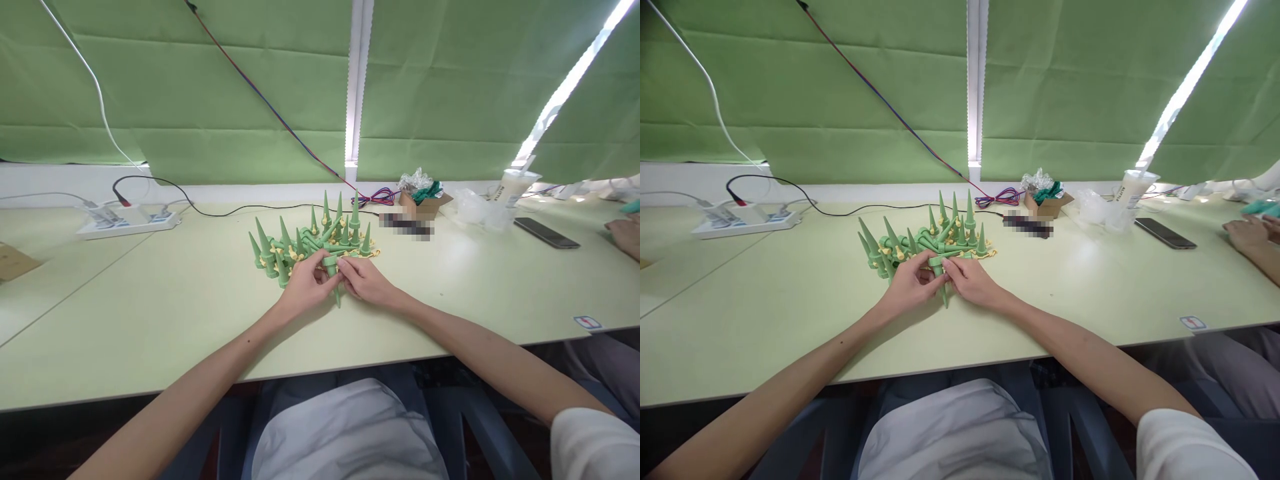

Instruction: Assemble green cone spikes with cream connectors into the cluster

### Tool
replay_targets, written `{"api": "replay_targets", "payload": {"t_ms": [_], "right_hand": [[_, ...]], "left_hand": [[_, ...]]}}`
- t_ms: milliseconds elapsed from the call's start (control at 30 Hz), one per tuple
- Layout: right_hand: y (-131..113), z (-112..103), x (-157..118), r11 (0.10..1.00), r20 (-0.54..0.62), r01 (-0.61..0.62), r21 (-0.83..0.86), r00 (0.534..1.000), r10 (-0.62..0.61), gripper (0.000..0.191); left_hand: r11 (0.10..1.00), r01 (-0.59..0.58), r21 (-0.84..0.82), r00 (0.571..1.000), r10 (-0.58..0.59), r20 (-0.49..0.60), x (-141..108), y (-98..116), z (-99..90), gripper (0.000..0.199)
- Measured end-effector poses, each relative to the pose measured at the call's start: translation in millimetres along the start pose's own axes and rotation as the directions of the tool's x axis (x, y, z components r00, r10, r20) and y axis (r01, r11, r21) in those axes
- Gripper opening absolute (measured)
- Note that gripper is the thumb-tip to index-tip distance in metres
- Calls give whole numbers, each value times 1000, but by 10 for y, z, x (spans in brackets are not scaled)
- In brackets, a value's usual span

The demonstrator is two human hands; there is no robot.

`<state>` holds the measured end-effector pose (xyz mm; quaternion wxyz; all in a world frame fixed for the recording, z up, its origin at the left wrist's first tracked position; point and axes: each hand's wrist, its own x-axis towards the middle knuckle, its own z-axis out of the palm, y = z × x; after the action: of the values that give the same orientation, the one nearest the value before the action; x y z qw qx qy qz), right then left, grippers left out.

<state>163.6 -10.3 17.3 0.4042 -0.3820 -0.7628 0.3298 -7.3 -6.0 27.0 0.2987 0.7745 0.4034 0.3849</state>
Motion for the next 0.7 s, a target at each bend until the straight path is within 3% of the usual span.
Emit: {"api": "replay_targets", "payload": {"t_ms": [700], "right_hand": [[10,14,1,998,0,-23,58,1000,23,48]], "left_hand": [[999,20,-41,1000,-21,-15,-22,47,-13,23]]}}
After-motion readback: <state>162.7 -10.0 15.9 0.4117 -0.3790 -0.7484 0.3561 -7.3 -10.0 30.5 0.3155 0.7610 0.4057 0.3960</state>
